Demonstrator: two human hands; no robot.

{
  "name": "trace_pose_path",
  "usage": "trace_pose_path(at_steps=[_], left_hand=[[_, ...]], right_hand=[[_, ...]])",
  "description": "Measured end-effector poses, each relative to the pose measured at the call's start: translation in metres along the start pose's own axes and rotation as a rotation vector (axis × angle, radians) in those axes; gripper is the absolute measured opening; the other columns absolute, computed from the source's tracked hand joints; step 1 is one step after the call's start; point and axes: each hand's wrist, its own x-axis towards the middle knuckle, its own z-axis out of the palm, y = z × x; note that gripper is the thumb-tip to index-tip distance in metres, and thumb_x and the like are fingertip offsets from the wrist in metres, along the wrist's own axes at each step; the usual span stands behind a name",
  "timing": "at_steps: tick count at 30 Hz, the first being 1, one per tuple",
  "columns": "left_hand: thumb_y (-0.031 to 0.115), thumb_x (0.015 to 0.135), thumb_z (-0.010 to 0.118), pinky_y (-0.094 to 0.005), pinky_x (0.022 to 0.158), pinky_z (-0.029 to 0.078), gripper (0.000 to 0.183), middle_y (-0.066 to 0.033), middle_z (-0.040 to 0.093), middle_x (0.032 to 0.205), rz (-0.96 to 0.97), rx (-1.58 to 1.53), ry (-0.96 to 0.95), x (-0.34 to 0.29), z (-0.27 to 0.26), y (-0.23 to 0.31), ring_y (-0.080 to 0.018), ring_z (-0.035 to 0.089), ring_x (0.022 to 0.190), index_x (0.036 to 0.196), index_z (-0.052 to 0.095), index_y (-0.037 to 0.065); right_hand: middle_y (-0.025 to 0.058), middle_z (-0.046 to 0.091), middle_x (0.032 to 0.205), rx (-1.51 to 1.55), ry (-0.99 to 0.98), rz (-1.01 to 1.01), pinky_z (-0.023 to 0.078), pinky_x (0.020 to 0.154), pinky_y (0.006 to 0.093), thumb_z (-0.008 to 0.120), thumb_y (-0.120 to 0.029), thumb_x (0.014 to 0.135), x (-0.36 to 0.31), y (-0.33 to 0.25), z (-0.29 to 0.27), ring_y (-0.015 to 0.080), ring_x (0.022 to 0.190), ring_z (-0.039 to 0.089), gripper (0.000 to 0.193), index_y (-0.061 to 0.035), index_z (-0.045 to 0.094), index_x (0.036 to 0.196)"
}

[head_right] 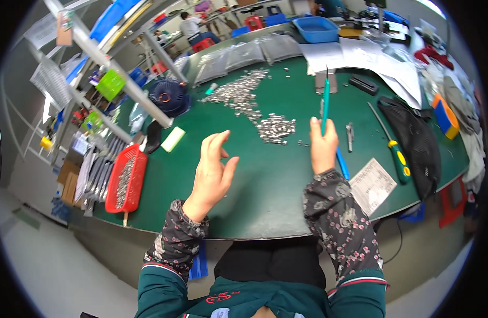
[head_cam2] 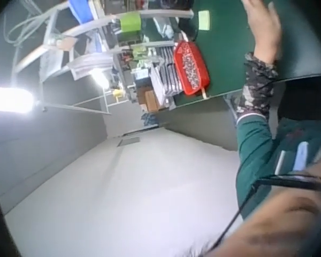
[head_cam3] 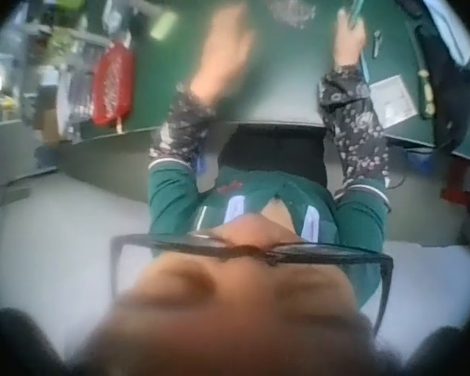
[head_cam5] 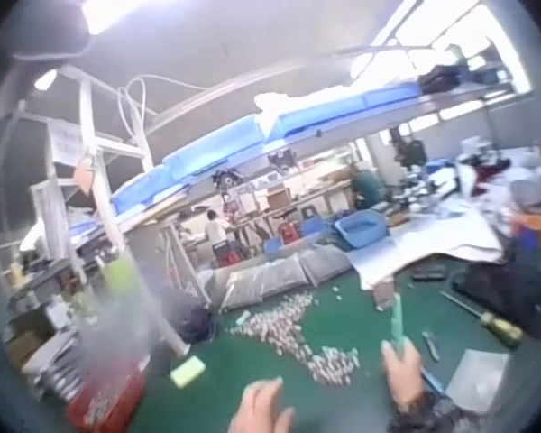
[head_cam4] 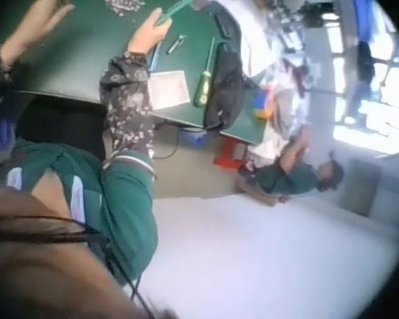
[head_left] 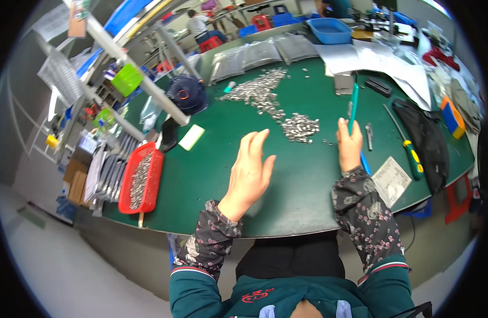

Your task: Inspecting and sorting small metal hardware parts using a utility knife at a workbench.

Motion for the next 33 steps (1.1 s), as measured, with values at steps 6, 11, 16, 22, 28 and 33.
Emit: trace_pose_path(at_steps=[6, 11, 16, 22, 28, 33], left_hand=[[0.007, 0.073, 0.061, -0.0371, 0.068, 0.047, 0.037, -0.0133, 0.043, 0.104, -0.043, -0.136, -0.311, 0.034, 0.082, 0.019, -0.0294, 0.055, 0.080, 0.107, 0.046, 0.007], [0.010, 0.074, 0.060, -0.0414, 0.066, 0.046, 0.030, -0.0152, 0.044, 0.098, -0.056, 0.008, -0.361, 0.042, 0.126, 0.030, -0.0335, 0.055, 0.081, 0.100, 0.047, 0.007], [0.011, 0.077, 0.053, -0.0435, 0.062, 0.045, 0.012, -0.0158, 0.049, 0.085, -0.044, 0.121, -0.360, 0.031, 0.144, 0.012, -0.0350, 0.055, 0.076, 0.085, 0.048, 0.005], [0.012, 0.080, 0.054, -0.0366, 0.062, 0.047, 0.012, -0.0123, 0.057, 0.085, -0.140, -0.137, -0.145, 0.021, 0.097, 0.012, -0.0291, 0.058, 0.075, 0.088, 0.050, 0.003], [0.008, 0.082, 0.055, -0.0202, 0.062, 0.043, 0.011, -0.0008, 0.056, 0.079, -0.528, -0.706, 0.087, 0.004, 0.071, -0.017, -0.0066, 0.052, 0.068, 0.090, 0.054, 0.000], [0.006, 0.079, 0.059, -0.0178, 0.058, 0.040, 0.008, 0.0017, 0.054, 0.076, -0.525, -0.769, 0.179, -0.001, 0.067, -0.024, -0.0037, 0.047, 0.065, 0.084, 0.056, 0.001]], right_hand=[[-0.0043, 0.039, 0.056, 0.014, 0.044, -0.047, 0.028, 0.042, 0.0214, 0.053, -0.025, 0.086, 0.003, -0.010, -0.011, 0.0036, 0.049, 0.034, 0.023, -0.0051, 0.047, 0.076], [0.0079, 0.048, 0.059, -0.145, 0.106, -0.254, 0.037, 0.050, 0.0288, 0.056, -0.022, 0.083, 0.002, -0.009, -0.008, 0.0111, 0.055, 0.040, 0.024, -0.0008, 0.048, 0.076], [0.0108, 0.048, 0.055, -0.281, 0.059, -0.304, 0.038, 0.047, 0.0315, 0.058, -0.022, 0.081, -0.006, -0.015, 0.002, 0.0168, 0.047, 0.045, 0.023, -0.0009, 0.049, 0.077], [0.0127, 0.051, 0.057, -0.344, -0.089, -0.213, 0.038, 0.046, 0.0354, 0.058, -0.024, 0.080, -0.012, -0.016, 0.004, 0.0280, 0.050, 0.052, 0.022, -0.0035, 0.051, 0.079], [0.0169, 0.054, 0.061, -0.460, -0.221, -0.223, 0.037, 0.048, 0.0427, 0.052, -0.024, 0.083, -0.017, -0.014, 0.004, 0.0365, 0.059, 0.054, 0.018, -0.0067, 0.050, 0.087], [0.0137, 0.057, 0.066, -0.359, -0.197, -0.177, 0.042, 0.054, 0.0365, 0.052, -0.018, 0.083, -0.014, -0.019, 0.001, 0.0298, 0.061, 0.057, 0.015, -0.0039, 0.052, 0.088]])
